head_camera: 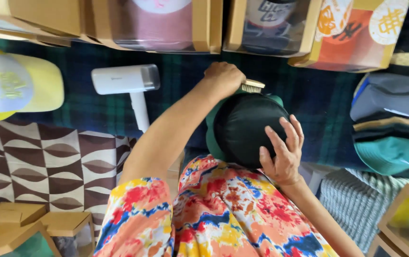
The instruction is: Brushing a green bucket hat with a lint brush to remove debris and dust from all surfaces.
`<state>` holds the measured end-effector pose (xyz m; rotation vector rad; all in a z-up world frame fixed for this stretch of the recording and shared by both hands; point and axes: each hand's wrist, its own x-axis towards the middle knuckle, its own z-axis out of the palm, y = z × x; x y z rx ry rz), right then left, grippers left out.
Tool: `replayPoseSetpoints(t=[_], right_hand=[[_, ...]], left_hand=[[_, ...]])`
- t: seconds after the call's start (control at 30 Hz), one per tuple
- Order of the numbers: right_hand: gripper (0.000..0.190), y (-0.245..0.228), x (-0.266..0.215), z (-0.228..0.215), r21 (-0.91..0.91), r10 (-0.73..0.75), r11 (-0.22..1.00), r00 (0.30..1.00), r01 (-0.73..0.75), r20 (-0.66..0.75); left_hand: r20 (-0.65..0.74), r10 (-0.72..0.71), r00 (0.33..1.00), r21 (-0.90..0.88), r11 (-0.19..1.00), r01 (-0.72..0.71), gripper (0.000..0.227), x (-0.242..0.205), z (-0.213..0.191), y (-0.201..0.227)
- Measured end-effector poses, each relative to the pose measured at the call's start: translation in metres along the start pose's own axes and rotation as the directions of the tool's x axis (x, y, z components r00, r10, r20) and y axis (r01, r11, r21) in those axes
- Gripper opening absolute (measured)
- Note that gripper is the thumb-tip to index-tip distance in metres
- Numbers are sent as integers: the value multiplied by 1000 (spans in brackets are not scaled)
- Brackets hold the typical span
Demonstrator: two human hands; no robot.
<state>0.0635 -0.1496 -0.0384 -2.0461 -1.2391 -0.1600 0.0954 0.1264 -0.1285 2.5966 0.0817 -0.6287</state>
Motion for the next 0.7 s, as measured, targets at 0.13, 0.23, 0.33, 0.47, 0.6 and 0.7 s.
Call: replayPoseSetpoints(t=[0.13, 0.23, 0.33, 0.47, 0.6, 0.7], right_hand=[[47, 4, -5, 0, -18, 24, 1000, 1000, -25, -4], [47, 6, -4, -1, -14, 18, 1000, 1000, -18, 1], [47, 6, -8, 2, 12, 5, 1000, 1000, -6, 17], [47, 9, -9, 3, 10, 5, 1000, 1000, -5, -2], [48, 7, -5, 3, 40, -7, 999, 1000, 7, 3], [47, 13, -7, 1, 19, -33, 999, 999, 33, -23]], left_hand=[[-356, 73, 932, -67, 992, -103, 36, -62, -32, 24], [-376, 29, 926, -121, 989, -80, 39, -84, 10, -1], [-328, -153, 932, -179, 979, 97, 43, -115, 34, -23], [-549, -237, 802, -263, 959, 103, 46, -134, 14, 9], [-621, -292, 728, -270, 951, 151, 53, -161, 94, 31], [-244, -520, 818, -340, 836, 431, 54, -184, 140, 21]])
